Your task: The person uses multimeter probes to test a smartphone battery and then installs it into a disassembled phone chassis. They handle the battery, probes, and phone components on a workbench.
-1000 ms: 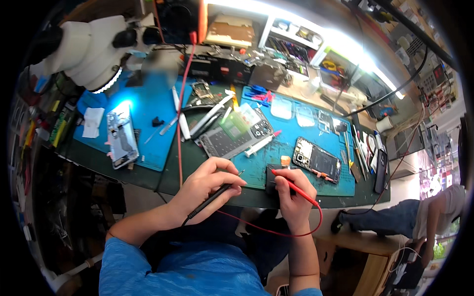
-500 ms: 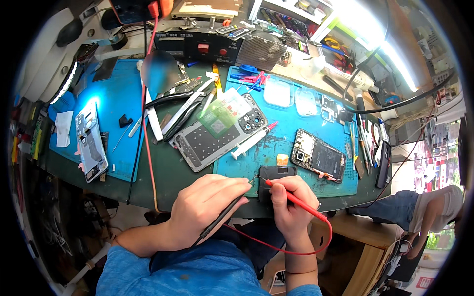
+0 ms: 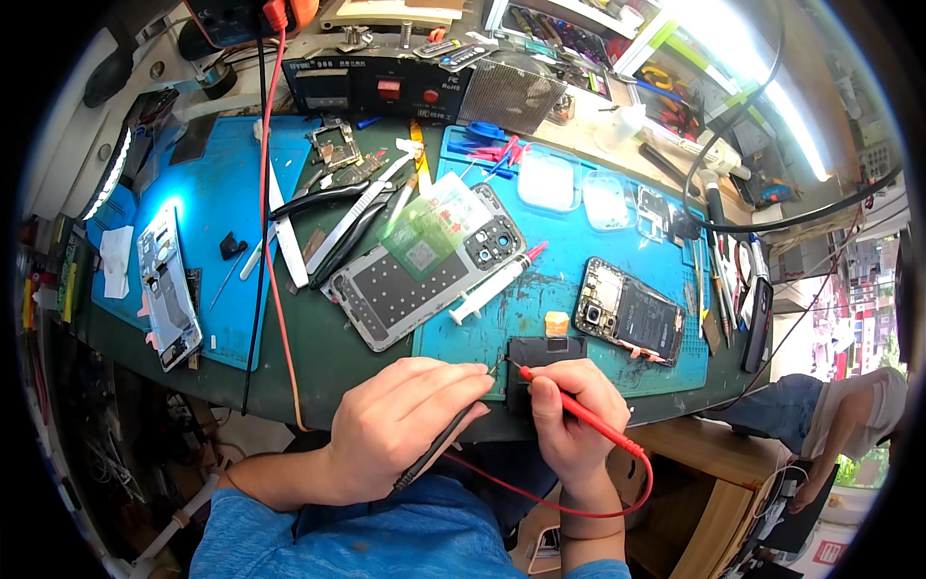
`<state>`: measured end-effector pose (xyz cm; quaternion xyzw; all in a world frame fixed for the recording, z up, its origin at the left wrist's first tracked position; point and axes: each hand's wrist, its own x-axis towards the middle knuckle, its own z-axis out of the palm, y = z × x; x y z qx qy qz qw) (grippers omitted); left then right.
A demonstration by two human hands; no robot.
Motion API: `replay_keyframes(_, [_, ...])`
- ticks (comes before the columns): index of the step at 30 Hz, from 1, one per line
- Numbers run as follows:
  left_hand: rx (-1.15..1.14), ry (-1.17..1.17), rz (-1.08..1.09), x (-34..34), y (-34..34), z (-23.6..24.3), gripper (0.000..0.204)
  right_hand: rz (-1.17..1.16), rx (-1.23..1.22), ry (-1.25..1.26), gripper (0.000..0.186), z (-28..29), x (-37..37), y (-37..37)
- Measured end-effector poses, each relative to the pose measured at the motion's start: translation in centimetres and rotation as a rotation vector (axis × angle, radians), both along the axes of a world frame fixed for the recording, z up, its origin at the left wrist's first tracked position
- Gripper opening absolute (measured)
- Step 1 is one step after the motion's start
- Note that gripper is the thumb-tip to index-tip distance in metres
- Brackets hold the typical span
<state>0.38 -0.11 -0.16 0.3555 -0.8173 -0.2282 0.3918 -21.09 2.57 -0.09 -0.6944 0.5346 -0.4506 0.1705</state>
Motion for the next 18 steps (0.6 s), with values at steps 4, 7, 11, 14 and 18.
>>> replay_keyframes(4, [-0.004, -0.005, 0.004, -0.16, -0.03, -0.07, 0.034, -0.003, 0.004, -0.007, 0.011, -0.05, -0.01, 0.00])
replay_keyframes(7, [-0.005, -0.008, -0.001, -0.11, -0.02, -0.07, 0.034, -0.002, 0.000, -0.007, 0.012, -0.01, -0.02, -0.01])
replay_keyframes(11, [-0.008, -0.009, -0.003, -0.13, -0.05, -0.03, 0.034, 0.002, -0.013, 0.003, 0.012, 0.00, -0.06, -0.09])
replay_keyframes(14, [-0.010, -0.007, -0.001, -0.12, -0.02, -0.02, 0.034, 0.002, -0.005, 0.004, 0.012, 0.06, -0.06, -0.05])
replay_keyframes(18, [-0.012, -0.005, 0.001, -0.10, -0.02, -0.10, 0.034, 0.001, -0.005, 0.010, 0.012, -0.02, -0.03, -0.05])
